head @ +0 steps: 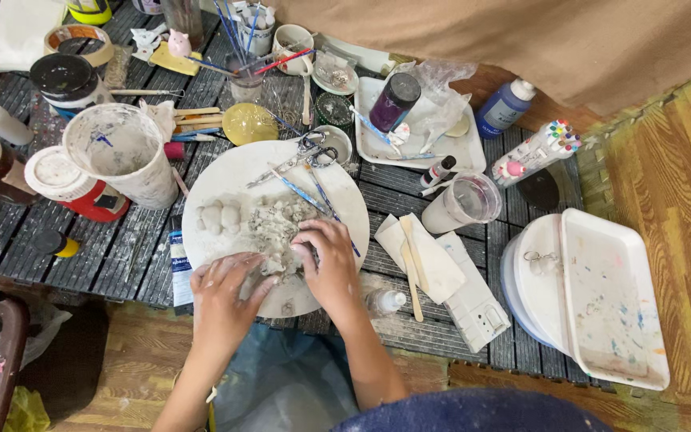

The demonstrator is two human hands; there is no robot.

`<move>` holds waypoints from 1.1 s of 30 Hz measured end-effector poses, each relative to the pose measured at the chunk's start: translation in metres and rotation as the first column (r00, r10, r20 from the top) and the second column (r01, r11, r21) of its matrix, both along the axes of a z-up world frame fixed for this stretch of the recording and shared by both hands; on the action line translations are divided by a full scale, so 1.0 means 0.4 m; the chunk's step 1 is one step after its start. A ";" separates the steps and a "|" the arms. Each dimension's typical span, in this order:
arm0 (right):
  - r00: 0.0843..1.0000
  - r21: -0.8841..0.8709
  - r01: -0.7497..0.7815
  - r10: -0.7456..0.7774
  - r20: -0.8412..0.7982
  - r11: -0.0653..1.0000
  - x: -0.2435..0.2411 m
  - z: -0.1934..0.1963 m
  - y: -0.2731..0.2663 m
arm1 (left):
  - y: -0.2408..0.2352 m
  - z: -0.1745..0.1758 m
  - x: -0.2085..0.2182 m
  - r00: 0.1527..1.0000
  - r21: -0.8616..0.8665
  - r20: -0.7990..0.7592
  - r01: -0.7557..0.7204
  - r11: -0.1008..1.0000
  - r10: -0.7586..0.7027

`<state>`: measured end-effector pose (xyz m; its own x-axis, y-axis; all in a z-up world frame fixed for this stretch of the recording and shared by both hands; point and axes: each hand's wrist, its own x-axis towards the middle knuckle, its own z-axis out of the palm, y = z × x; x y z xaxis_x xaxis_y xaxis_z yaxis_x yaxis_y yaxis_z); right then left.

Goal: The person repeatedly pinches small amounts of clay from a pile on a white plate and rolls them into small balls between their palms. They place the formed balls back onto the plate and continue the process.

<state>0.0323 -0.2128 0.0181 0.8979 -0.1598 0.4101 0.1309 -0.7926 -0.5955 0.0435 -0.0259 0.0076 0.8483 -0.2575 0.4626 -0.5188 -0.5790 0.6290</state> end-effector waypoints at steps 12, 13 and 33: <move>0.999 0.018 0.021 -0.020 -0.029 1.000 -0.002 -0.013 -0.006 | -0.001 -0.003 0.004 1.000 -0.037 0.006 0.010 0.999 -0.010; 0.998 -0.016 0.027 -0.027 -0.048 1.000 0.001 -0.008 -0.004 | -0.001 -0.003 0.002 1.000 -0.040 0.001 0.009 0.999 -0.009; 0.980 0.278 0.194 -0.175 -0.091 0.941 -0.014 0.003 0.032 | -0.001 -0.013 0.000 1.000 -0.015 0.002 0.003 1.000 -0.003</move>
